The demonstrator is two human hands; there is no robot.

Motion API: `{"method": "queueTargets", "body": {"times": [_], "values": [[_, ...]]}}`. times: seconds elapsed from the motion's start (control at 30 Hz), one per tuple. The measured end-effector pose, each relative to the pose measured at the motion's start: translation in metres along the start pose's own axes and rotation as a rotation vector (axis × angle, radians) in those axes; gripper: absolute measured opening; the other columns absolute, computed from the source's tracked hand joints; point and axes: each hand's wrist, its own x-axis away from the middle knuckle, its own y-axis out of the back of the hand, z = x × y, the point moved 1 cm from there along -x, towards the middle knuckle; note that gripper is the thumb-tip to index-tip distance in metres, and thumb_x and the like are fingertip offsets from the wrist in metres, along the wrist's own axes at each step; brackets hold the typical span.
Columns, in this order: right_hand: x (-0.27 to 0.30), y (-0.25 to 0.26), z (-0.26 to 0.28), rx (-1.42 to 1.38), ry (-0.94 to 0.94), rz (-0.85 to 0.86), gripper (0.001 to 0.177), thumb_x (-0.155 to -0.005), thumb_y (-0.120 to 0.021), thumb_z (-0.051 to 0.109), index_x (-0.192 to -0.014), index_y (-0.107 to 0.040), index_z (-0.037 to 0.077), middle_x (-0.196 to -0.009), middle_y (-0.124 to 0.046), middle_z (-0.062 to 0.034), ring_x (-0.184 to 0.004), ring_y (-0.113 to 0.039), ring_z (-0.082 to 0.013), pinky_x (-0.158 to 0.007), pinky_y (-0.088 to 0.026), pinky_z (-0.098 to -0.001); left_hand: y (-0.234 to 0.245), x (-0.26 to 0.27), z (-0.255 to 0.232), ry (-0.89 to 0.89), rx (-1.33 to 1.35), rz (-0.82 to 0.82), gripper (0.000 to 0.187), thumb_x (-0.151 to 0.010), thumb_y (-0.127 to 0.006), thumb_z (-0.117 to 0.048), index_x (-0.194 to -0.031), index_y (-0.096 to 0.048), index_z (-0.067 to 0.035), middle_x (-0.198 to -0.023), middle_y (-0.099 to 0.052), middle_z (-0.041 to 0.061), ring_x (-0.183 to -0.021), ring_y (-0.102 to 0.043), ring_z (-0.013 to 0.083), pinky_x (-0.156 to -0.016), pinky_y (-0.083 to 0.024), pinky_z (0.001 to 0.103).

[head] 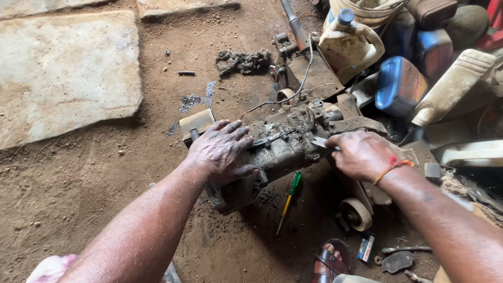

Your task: The person scrapes built-up grime and grease from a metal casing by hand and with a metal blade, and wipes the surface with a cloth.

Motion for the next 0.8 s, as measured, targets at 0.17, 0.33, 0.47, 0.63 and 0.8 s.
{"method": "queueTargets", "body": {"times": [0.17, 0.33, 0.47, 0.63, 0.8], "values": [[0.001, -0.001, 0.008, -0.041, 0.067, -0.04, 0.044, -0.09, -0.057, 0.028, -0.132, -0.068, 0.028, -0.122, -0.072, -0.0163, -0.117, -0.067, -0.034, -0.104, -0.051, -0.0466, 0.0, -0.001, 0.0, -0.003, -0.036, 0.014, 0.089, -0.085, -0.056, -0.076, -0.146, -0.048, -0.012, -0.159, -0.038, 0.013, -0.151, -0.026, 0.0296, -0.124, -0.017, 0.046], [0.006, 0.006, 0.006, 0.018, 0.031, 0.059, 0.048, -0.089, -0.056, 0.021, -0.134, -0.068, 0.033, -0.121, -0.072, -0.0169, -0.114, -0.069, -0.0345, -0.103, -0.053, -0.0467, -0.003, -0.001, 0.003, -0.014, 0.01, -0.02, 0.089, -0.083, -0.057, -0.075, -0.145, -0.048, -0.012, -0.158, -0.039, 0.013, -0.15, -0.025, 0.0303, -0.122, -0.018, 0.047], [0.002, 0.003, 0.006, -0.049, 0.04, -0.011, 0.042, -0.09, -0.058, 0.027, -0.13, -0.069, 0.027, -0.117, -0.073, -0.0165, -0.109, -0.07, -0.0342, -0.099, -0.054, -0.047, -0.005, 0.001, 0.003, -0.005, -0.011, 0.01, 0.088, -0.083, -0.058, -0.074, -0.146, -0.049, -0.013, -0.158, -0.04, 0.013, -0.151, -0.026, 0.0294, -0.124, -0.018, 0.046], [0.007, 0.016, -0.008, -0.005, 0.132, -0.205, 0.035, -0.088, -0.061, 0.03, -0.119, -0.073, 0.024, -0.109, -0.075, -0.0131, -0.108, -0.069, -0.0339, -0.096, -0.053, -0.0477, -0.002, 0.0, 0.003, -0.009, -0.001, -0.027, 0.089, -0.083, -0.057, -0.075, -0.145, -0.049, -0.012, -0.157, -0.039, 0.014, -0.15, -0.027, 0.0302, -0.123, -0.018, 0.046], [0.005, 0.003, 0.002, 0.03, 0.151, -0.284, 0.035, -0.091, -0.055, 0.023, -0.123, -0.068, 0.022, -0.109, -0.074, -0.0123, -0.103, -0.071, -0.0343, -0.092, -0.055, -0.048, -0.001, 0.001, 0.003, -0.009, 0.006, 0.005, 0.089, -0.083, -0.058, -0.075, -0.145, -0.05, -0.012, -0.157, -0.04, 0.013, -0.151, -0.027, 0.0298, -0.124, -0.018, 0.045]]}}
